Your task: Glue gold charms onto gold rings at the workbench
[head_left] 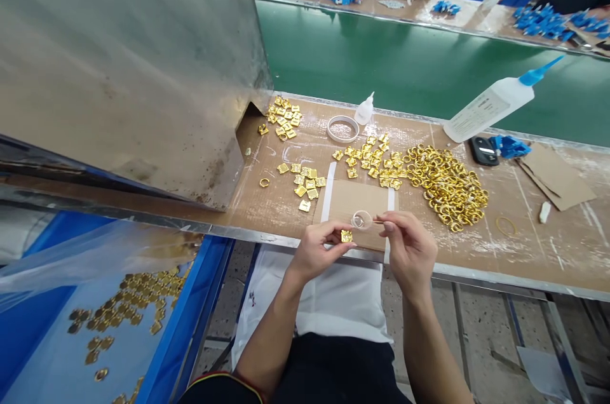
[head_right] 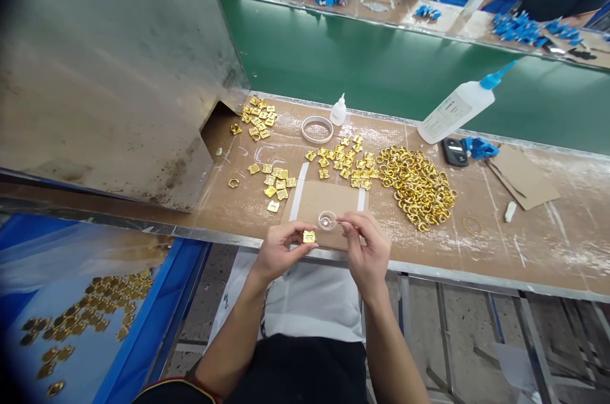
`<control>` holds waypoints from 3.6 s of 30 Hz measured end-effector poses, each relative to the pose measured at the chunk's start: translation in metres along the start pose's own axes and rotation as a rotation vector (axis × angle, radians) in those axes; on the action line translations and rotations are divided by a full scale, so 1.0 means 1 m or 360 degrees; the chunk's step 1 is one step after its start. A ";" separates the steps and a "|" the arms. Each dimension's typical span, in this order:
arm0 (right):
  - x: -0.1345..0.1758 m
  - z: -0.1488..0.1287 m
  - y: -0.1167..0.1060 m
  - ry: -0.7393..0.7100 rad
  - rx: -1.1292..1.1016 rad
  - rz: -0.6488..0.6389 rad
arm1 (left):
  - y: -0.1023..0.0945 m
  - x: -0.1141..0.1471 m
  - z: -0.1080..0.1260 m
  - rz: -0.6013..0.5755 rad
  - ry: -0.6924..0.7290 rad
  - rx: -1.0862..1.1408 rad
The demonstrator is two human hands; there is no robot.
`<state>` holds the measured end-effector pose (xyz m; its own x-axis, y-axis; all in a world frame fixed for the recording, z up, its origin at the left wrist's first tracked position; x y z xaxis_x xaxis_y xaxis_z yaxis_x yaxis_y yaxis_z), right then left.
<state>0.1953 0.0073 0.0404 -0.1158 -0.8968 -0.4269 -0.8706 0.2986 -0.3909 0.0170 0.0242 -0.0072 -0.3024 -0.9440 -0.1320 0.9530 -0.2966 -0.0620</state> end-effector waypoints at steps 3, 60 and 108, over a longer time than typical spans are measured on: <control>-0.005 0.007 0.003 -0.0049 0.0144 -0.0024 | 0.000 0.000 0.001 0.0008 0.0018 -0.0002; 0.013 -0.017 0.019 0.0213 -0.0243 -0.0138 | 0.000 -0.001 0.003 -0.0049 -0.0005 0.0010; 0.014 -0.012 0.017 0.0192 -0.0160 -0.0228 | 0.001 0.000 0.002 -0.0051 0.0030 0.0032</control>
<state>0.1731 -0.0044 0.0374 -0.0385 -0.9621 -0.2700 -0.9251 0.1365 -0.3545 0.0181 0.0238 -0.0054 -0.3328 -0.9312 -0.1487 0.9430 -0.3295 -0.0466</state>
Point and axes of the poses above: each hand's wrist, its own x-axis away from the middle knuckle, its own y-axis out of the palm, z = x × y, the point moved 3 cm from there along -x, towards the middle knuckle, and after that the axes turned 3 degrees about -z, right-handed, at the moved point
